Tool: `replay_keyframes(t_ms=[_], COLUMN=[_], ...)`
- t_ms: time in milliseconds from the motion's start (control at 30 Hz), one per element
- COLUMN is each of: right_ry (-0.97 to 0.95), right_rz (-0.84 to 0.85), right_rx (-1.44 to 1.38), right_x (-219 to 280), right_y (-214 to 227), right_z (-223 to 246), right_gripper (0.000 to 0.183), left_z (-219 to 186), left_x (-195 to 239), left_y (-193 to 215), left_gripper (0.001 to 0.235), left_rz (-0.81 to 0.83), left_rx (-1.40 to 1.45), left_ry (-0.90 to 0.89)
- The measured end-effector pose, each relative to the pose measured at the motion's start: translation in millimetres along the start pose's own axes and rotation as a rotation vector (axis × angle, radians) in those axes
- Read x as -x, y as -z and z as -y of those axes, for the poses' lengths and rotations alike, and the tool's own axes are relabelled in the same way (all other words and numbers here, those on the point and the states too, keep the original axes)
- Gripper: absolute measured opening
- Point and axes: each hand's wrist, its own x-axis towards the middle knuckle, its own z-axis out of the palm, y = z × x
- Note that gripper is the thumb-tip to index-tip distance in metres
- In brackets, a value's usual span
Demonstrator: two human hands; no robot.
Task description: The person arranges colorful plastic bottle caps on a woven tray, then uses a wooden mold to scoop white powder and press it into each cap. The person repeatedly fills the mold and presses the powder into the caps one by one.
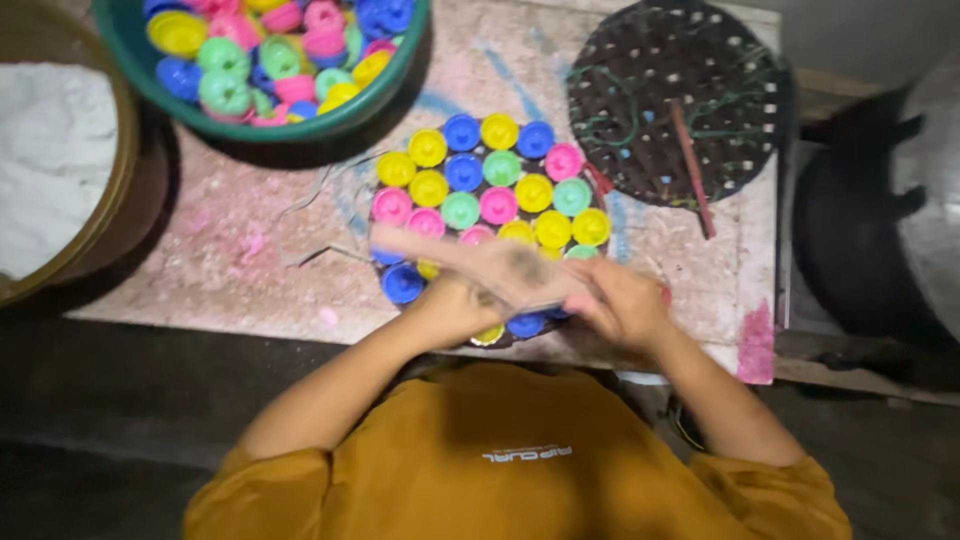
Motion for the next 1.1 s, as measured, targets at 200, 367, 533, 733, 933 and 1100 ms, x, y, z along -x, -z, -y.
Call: replay_keyframes(t_ms=[200, 367, 533, 733, 933, 1100], right_ry=[0.051, 0.031, 0.46, 0.603, -0.319, -0.697], right_rz=[0.07, 0.132, 0.108, -0.211, -0.407, -0.301], right_rx=[-0.294, -0.175, 0.408, 0.39, 0.211, 0.461], right_x=[-24, -30, -57, -93, -73, -13], right_y=[67, 123, 126, 90, 14, -26], right_z=[41, 31, 34, 6, -140, -277], right_gripper=[0.046, 0.033, 0.038, 0.038, 0.066, 0.036], left_z=[66, 89, 40, 65, 107, 107], left_x=[30, 63, 66, 61, 113, 154], left_y=[23, 98, 97, 24, 18, 13], left_gripper=[0.072, 0.067, 0.076, 0.055, 0.038, 0.035], left_rz=[0.275, -0.309, 0.333, 0.173, -0.51, -0.85], left_rx=[0.816, 0.714, 0.699, 1.088, 0.621, 0.592], left_ry=[0.343, 0.539, 0.273, 0.417, 0.66, 0.384])
